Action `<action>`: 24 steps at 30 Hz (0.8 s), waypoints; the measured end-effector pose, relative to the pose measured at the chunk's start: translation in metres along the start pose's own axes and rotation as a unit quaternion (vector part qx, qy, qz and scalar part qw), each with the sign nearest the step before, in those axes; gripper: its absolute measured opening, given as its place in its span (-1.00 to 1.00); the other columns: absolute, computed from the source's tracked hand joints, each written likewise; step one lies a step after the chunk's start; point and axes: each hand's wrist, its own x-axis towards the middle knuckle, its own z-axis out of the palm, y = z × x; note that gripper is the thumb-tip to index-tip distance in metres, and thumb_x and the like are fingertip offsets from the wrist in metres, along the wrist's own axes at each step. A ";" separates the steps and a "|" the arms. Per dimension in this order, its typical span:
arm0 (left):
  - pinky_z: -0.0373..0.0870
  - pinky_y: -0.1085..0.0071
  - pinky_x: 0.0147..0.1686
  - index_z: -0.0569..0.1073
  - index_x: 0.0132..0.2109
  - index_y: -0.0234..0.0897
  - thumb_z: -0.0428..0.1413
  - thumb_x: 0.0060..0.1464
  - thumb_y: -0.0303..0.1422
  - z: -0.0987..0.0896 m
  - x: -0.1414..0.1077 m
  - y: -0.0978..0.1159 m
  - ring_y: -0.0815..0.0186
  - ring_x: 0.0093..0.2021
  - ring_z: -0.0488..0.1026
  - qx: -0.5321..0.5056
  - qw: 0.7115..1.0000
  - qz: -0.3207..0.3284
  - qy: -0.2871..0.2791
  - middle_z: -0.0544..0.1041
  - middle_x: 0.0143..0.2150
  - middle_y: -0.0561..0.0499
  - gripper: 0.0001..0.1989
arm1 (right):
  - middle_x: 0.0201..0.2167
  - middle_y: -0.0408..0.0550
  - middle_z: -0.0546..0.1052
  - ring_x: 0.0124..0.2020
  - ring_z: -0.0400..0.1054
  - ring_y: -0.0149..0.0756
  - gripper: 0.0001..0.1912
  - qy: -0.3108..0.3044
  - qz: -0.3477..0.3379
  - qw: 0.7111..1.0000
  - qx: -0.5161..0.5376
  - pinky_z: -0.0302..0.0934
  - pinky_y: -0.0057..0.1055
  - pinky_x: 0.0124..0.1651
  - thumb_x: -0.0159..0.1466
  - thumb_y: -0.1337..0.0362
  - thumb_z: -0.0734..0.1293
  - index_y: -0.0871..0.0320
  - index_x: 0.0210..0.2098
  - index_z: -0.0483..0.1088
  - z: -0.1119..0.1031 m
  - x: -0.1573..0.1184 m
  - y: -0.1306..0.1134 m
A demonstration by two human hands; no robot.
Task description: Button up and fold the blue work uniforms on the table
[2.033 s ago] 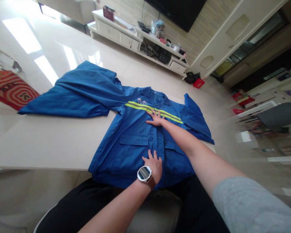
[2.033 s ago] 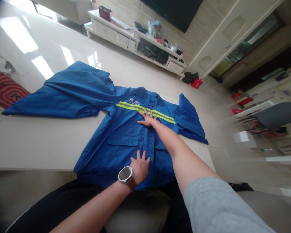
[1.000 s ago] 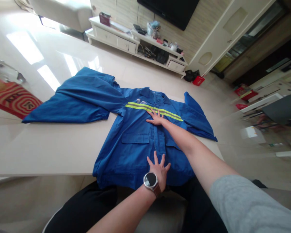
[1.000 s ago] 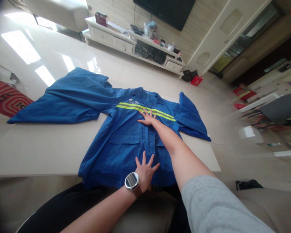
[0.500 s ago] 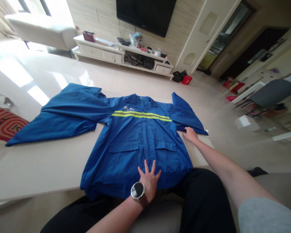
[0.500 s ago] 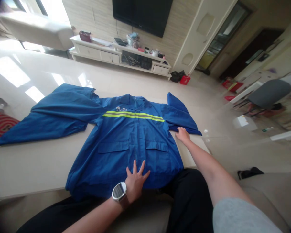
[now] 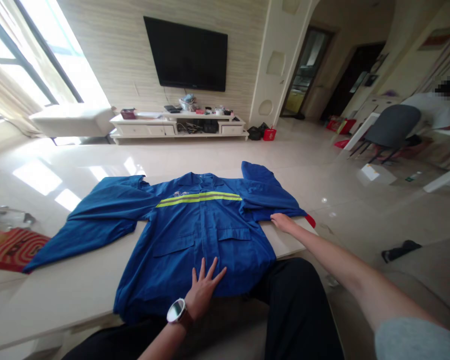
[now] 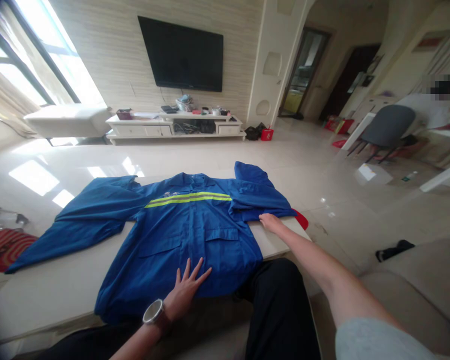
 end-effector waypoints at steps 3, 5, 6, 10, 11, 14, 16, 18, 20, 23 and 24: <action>-0.07 -0.32 0.42 -0.26 0.55 0.12 -0.19 -0.07 -0.81 0.008 -0.009 0.003 -0.20 0.54 -0.47 -0.005 1.000 -0.007 0.025 -0.42 0.61 -0.04 0.14 | -0.03 0.18 0.59 -0.02 0.43 -0.17 -0.72 0.008 -0.005 1.000 0.022 0.20 -0.37 0.07 0.41 0.34 0.21 0.27 -0.06 0.53 -0.003 -0.046 -0.011; -0.01 -0.24 0.43 -0.30 0.55 0.05 -0.19 -0.06 -0.80 0.016 -0.019 0.006 -0.18 0.54 -0.44 -0.010 0.999 -0.014 0.039 -0.43 0.60 -0.08 0.12 | -0.07 0.17 0.62 -0.07 0.46 -0.17 -0.69 0.002 -0.014 0.999 0.042 0.24 -0.36 0.05 0.42 0.26 0.20 0.23 -0.09 0.55 -0.001 -0.083 -0.020; -0.02 -0.22 0.44 -0.30 0.55 0.03 -0.19 -0.06 -0.80 0.021 -0.025 0.009 -0.16 0.54 -0.45 -0.009 0.999 -0.018 0.051 -0.44 0.60 -0.09 0.11 | -0.11 0.15 0.63 -0.10 0.47 -0.16 -0.67 -0.006 -0.016 0.998 0.058 0.26 -0.35 0.04 0.43 0.22 0.19 0.21 -0.13 0.57 0.003 -0.103 -0.023; -0.14 -0.26 0.46 -0.15 0.55 0.08 -0.08 -0.04 -0.75 0.048 -0.054 0.013 -0.16 0.54 -0.46 -0.021 0.999 -0.030 0.001 -0.35 0.60 -0.04 0.09 | -0.03 0.15 0.63 0.02 0.48 -0.04 -0.54 0.056 -0.003 0.983 0.176 0.31 -0.14 0.17 0.44 0.08 0.11 0.14 -0.08 0.58 0.034 -0.191 -0.020; -0.13 -0.26 0.46 -0.11 0.55 0.08 -0.02 -0.06 -0.73 0.053 -0.060 0.011 -0.17 0.54 -0.42 -0.043 0.998 -0.030 -0.036 -0.33 0.61 -0.05 0.09 | 0.10 0.15 0.58 0.15 0.43 -0.02 -0.51 0.118 0.006 0.976 0.184 0.25 -0.07 0.27 0.44 0.05 0.11 0.13 0.03 0.55 0.044 -0.211 -0.018; -0.07 -0.08 0.49 -0.06 0.56 -0.04 0.10 -0.05 -0.62 0.060 -0.072 -0.001 -0.09 0.57 -0.24 -0.140 0.988 -0.015 -0.061 -0.21 0.61 -0.12 0.06 | 0.37 0.09 0.36 0.42 0.16 0.02 -0.44 0.227 0.015 0.962 0.152 0.05 0.08 0.45 0.43 -0.04 0.15 0.06 0.28 0.40 0.071 -0.258 -0.015; -0.05 0.14 0.51 0.03 0.55 -0.19 0.08 0.05 -0.53 0.054 -0.077 -0.012 0.06 0.57 -0.10 -0.177 0.984 -0.017 -0.009 -0.06 0.59 -0.16 -0.08 | 0.44 0.03 0.26 0.47 0.07 0.02 -0.44 0.251 0.016 0.959 0.130 0.05 0.12 0.45 0.43 -0.04 0.16 -0.03 0.35 0.32 0.084 -0.279 -0.021; -0.05 0.21 0.51 0.16 0.50 -0.25 0.03 0.14 -0.46 0.043 -0.084 -0.023 0.11 0.56 -0.03 -0.160 0.985 -0.055 0.024 0.06 0.57 -0.15 -0.22 | 0.48 -0.02 0.17 0.50 0.00 0.05 -0.45 0.271 0.022 0.956 0.111 0.09 0.16 0.42 0.44 -0.02 0.16 -0.10 0.37 0.28 0.094 -0.296 -0.032; -0.06 0.06 0.51 0.25 0.47 -0.20 -0.01 0.19 -0.39 0.032 -0.099 -0.035 0.04 0.55 -0.03 -0.099 0.988 -0.115 0.037 0.10 0.56 -0.08 -0.31 | 0.51 -0.08 0.12 0.53 -0.11 0.12 -0.45 0.282 0.033 0.955 0.093 0.12 0.21 0.39 0.44 0.02 0.17 -0.16 0.39 0.26 0.100 -0.312 -0.045; -0.17 -0.23 0.48 0.29 0.44 -0.01 -0.09 0.26 -0.30 0.023 -0.138 -0.054 -0.11 0.56 -0.08 0.005 0.966 -0.239 0.101 0.16 0.54 0.07 -0.39 | 0.51 -0.19 0.12 0.56 -0.25 0.17 -0.45 0.268 0.040 0.960 0.071 0.16 0.23 0.36 0.44 0.08 0.16 -0.23 0.41 0.23 0.108 -0.335 -0.064; -0.16 -0.31 0.45 0.29 0.43 0.09 -0.10 0.27 -0.27 0.022 -0.154 -0.061 -0.18 0.55 -0.08 0.016 0.956 -0.268 0.116 0.19 0.52 0.11 -0.39 | 0.51 -0.21 0.12 0.56 -0.28 0.17 -0.44 0.260 0.039 0.963 0.065 0.17 0.23 0.35 0.44 0.09 0.16 -0.25 0.41 0.22 0.110 -0.340 -0.070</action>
